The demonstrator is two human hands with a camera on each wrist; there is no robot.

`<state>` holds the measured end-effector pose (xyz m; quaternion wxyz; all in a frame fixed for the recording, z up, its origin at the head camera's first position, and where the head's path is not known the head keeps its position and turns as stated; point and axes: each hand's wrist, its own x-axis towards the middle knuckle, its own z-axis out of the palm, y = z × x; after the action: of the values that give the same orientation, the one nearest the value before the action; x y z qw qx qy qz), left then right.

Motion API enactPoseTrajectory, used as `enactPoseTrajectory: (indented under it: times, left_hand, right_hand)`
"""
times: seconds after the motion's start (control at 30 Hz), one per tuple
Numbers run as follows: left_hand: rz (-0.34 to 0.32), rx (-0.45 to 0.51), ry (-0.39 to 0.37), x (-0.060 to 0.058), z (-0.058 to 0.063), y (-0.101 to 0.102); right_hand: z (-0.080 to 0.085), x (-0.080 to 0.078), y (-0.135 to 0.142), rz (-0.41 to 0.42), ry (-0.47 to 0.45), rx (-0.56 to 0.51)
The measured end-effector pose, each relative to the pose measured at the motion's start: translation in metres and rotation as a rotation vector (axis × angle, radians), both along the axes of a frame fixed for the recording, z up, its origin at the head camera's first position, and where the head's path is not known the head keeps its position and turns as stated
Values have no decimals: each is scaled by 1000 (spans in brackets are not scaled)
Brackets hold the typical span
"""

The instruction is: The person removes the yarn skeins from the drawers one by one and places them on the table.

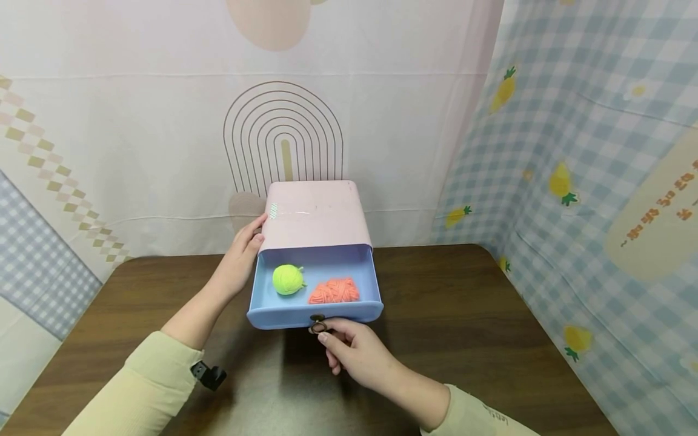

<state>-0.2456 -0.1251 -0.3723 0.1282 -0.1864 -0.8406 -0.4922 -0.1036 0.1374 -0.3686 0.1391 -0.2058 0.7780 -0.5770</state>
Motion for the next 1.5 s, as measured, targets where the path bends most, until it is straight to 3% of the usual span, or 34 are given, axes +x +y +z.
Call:
enactPoseTrajectory:
  times: [0.3,0.63,1.1,1.5]
  left_hand:
    - [-3,0,-3,0,1,0]
    - [0,-3,-3,0,2,1]
    - [4,-3,-15,1,1,0]
    - [4,-6,-22,0,0,0]
  right_hand:
    - [-20,-6,6,-18,46,75]
    - [-22,-4,24,-92,49,153]
    - [26,12,31,-76,102,114]
    - [42,-4,54,-121,199,176]
